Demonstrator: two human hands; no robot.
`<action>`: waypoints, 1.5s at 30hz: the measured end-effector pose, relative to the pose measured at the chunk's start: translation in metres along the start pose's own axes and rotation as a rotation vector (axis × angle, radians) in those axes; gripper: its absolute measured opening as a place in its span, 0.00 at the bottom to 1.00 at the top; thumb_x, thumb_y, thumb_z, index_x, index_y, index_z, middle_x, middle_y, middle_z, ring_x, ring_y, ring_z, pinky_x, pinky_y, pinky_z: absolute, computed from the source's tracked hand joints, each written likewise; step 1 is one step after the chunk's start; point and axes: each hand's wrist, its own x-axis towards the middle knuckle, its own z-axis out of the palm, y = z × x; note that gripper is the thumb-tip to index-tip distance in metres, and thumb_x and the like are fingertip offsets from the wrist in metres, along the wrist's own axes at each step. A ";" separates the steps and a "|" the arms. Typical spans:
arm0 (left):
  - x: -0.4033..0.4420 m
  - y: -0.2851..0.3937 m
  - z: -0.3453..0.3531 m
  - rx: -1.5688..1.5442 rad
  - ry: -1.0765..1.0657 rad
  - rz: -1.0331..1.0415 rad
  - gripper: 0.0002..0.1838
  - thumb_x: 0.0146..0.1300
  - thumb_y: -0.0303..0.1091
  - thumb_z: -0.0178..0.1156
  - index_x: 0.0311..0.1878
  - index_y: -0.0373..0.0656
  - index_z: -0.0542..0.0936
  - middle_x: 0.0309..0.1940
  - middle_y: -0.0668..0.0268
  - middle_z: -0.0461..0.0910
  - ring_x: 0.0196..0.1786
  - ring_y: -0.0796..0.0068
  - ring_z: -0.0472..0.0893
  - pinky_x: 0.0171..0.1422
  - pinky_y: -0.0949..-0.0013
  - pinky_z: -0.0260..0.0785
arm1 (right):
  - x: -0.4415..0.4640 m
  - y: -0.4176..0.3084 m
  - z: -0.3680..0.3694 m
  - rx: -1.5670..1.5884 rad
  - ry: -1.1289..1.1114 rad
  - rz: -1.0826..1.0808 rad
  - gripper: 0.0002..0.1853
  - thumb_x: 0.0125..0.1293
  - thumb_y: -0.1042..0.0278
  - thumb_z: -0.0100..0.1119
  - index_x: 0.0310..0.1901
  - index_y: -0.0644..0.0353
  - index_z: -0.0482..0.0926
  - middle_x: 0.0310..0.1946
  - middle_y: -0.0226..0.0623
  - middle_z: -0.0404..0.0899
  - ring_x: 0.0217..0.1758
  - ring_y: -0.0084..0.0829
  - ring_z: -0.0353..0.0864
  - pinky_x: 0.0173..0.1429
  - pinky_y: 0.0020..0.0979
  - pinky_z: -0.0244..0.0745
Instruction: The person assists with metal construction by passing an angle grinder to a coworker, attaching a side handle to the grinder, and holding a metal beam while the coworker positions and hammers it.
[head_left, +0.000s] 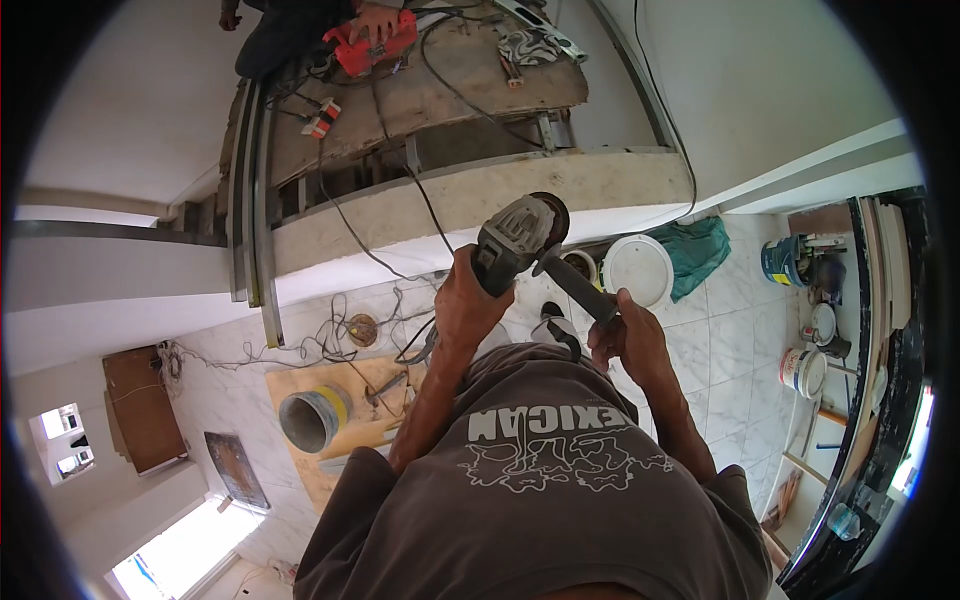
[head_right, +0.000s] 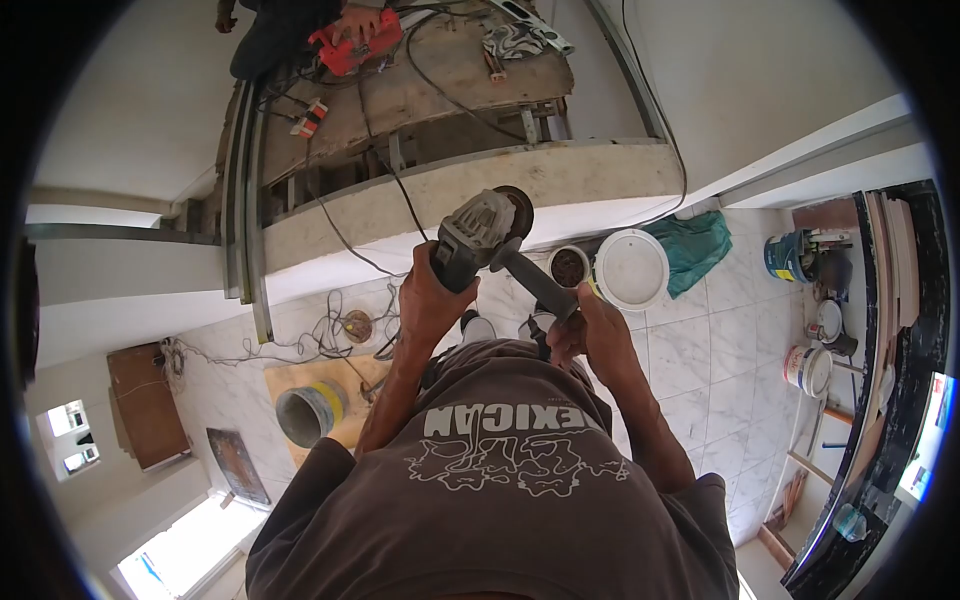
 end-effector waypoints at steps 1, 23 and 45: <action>-0.001 0.000 0.000 -0.010 -0.009 -0.010 0.38 0.46 0.39 0.75 0.58 0.42 0.65 0.40 0.46 0.82 0.41 0.45 0.84 0.45 0.52 0.76 | 0.000 -0.003 0.000 0.147 -0.015 0.092 0.25 0.69 0.68 0.59 0.63 0.70 0.66 0.36 0.49 0.79 0.28 0.34 0.83 0.30 0.31 0.76; -0.005 -0.002 0.001 0.013 -0.029 -0.008 0.37 0.47 0.38 0.75 0.58 0.42 0.65 0.40 0.47 0.82 0.42 0.45 0.84 0.44 0.52 0.77 | -0.004 0.009 0.025 -0.951 0.221 -0.652 0.29 0.74 0.53 0.51 0.63 0.71 0.64 0.36 0.47 0.78 0.24 0.35 0.80 0.27 0.34 0.74; -0.004 -0.008 0.001 0.073 -0.126 0.015 0.38 0.46 0.40 0.75 0.57 0.40 0.65 0.39 0.45 0.82 0.41 0.43 0.84 0.44 0.51 0.76 | 0.010 0.012 0.030 -0.920 0.264 -0.320 0.21 0.67 0.53 0.62 0.41 0.68 0.75 0.21 0.39 0.78 0.18 0.32 0.78 0.22 0.33 0.72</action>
